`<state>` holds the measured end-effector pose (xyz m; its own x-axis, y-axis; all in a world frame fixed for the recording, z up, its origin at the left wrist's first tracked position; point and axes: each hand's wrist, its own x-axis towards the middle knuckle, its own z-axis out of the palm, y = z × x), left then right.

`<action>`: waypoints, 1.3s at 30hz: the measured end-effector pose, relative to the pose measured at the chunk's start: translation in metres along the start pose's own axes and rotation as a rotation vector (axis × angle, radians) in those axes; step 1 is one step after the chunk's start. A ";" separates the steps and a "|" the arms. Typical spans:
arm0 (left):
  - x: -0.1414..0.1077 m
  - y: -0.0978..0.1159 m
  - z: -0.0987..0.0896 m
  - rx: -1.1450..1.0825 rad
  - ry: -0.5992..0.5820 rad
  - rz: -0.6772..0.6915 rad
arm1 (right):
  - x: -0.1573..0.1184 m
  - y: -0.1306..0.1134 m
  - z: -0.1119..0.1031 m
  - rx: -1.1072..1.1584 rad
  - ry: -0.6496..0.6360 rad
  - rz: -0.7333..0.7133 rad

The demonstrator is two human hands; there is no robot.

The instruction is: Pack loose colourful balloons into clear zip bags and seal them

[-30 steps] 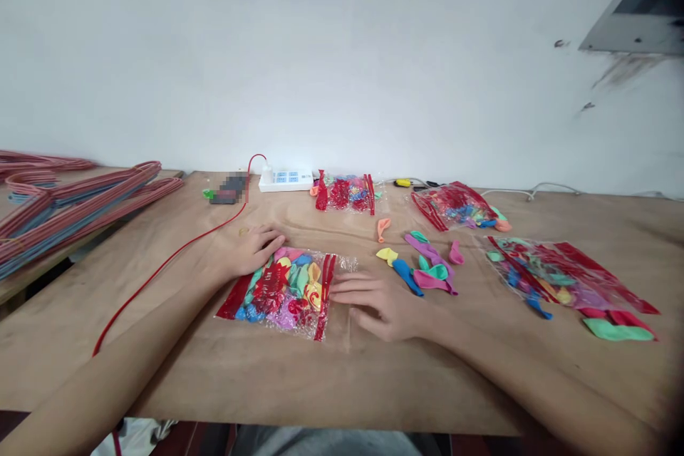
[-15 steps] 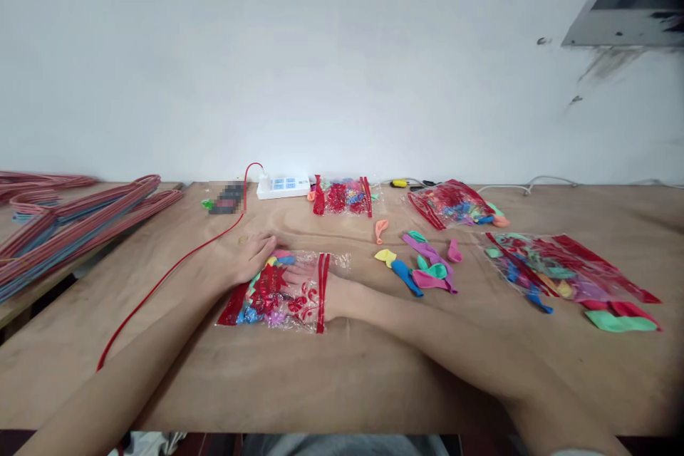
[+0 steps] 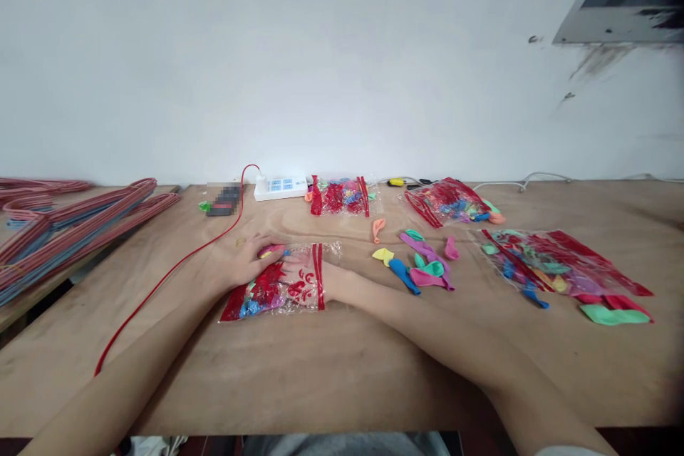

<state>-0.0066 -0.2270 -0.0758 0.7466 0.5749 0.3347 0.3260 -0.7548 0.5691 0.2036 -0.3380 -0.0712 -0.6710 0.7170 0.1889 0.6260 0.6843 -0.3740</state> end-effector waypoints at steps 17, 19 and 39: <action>-0.002 -0.005 0.000 0.022 -0.015 0.023 | -0.200 0.038 -0.093 -0.308 0.303 0.390; -0.002 -0.003 -0.001 0.022 -0.018 0.027 | -0.234 0.057 -0.109 -0.376 0.335 0.562; 0.000 0.009 -0.004 0.056 -0.029 0.028 | -0.272 0.063 -0.135 -0.099 0.577 0.852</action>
<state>-0.0060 -0.2322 -0.0677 0.7718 0.5449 0.3277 0.3366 -0.7874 0.5165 0.4791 -0.4718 -0.0231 0.2868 0.9056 0.3126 0.8514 -0.0914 -0.5165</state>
